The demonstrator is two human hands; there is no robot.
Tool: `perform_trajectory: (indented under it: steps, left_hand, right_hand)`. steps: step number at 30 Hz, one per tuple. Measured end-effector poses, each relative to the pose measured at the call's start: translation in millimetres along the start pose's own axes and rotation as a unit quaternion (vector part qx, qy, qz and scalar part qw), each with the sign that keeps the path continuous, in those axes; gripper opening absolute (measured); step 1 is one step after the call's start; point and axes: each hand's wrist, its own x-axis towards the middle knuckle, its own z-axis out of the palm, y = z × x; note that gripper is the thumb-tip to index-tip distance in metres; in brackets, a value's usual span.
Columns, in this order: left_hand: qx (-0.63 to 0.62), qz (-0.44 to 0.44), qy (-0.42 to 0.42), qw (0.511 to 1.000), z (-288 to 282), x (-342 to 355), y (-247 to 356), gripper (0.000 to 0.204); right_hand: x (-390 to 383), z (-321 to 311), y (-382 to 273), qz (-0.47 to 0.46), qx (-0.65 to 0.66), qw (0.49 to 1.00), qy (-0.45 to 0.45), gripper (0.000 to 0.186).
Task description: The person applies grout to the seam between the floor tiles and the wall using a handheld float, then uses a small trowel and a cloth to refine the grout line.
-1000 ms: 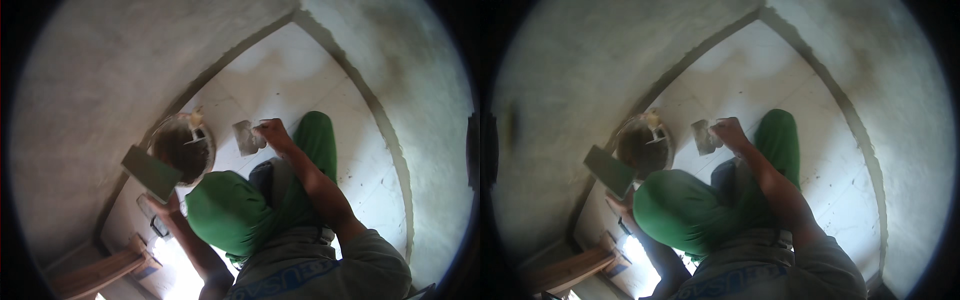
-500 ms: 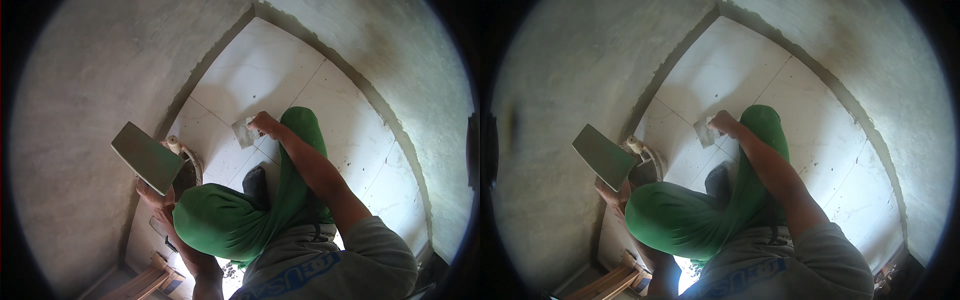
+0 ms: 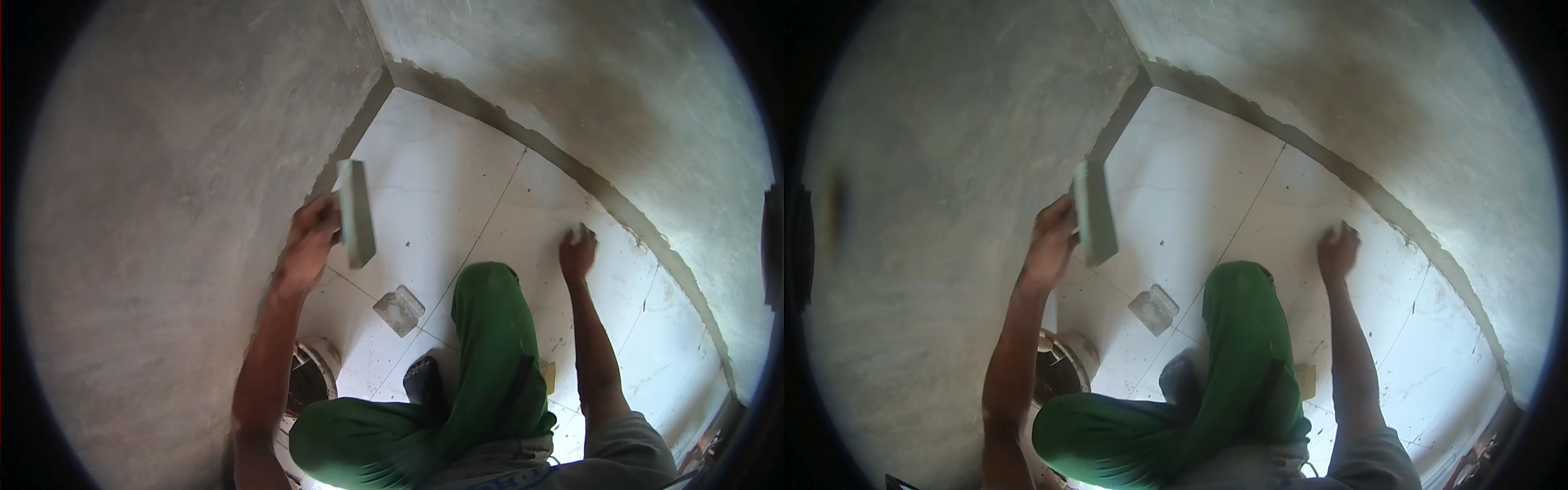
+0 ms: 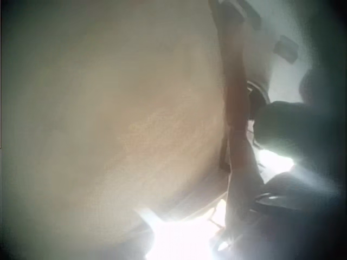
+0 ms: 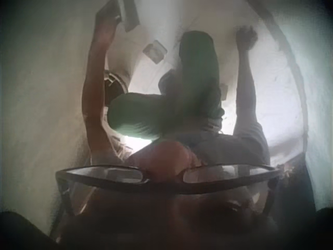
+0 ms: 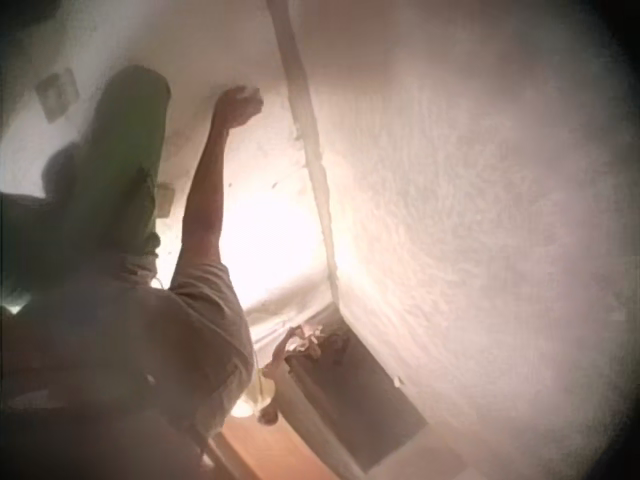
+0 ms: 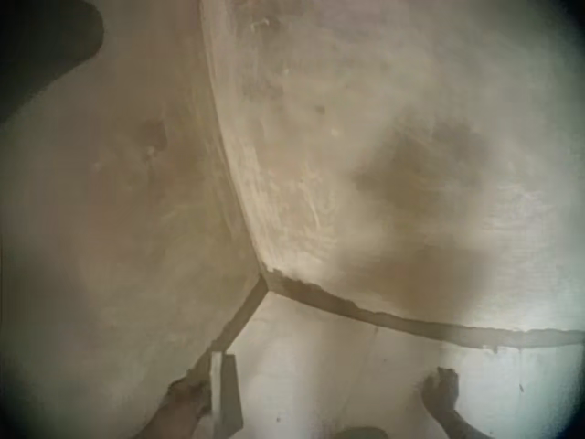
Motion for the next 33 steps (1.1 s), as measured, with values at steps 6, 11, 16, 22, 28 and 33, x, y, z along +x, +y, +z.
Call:
perform_trajectory:
  steps: [6,11,16,22,28,33]
  left_hand:
    - [-0.011,-0.097,0.092,0.991,34,190,-106,0.034]
    - [-0.097,-0.081,0.197,0.972,74,321,-152,0.038]
    - [-0.116,0.021,0.283,0.952,92,402,-169,0.035]
    - [-0.070,0.161,0.325,0.929,81,449,-197,0.029]
    - [0.060,0.066,0.300,0.950,202,359,-198,0.036]
    - [-0.183,0.164,0.311,0.918,115,408,-181,0.036]
  right_hand:
    - [-4,1,37,-0.069,-0.176,0.981,0.035,0.053]
    - [-1,-10,31,-0.037,-0.130,0.991,-0.012,0.058]
    - [1,-7,36,-0.052,-0.144,0.988,-0.015,0.060]
    - [8,-4,25,-0.038,-0.140,0.989,-0.031,0.062]
    - [11,-6,39,-0.039,-0.153,0.987,-0.028,0.063]
    - [10,1,33,-0.046,-0.110,0.992,-0.032,0.069]
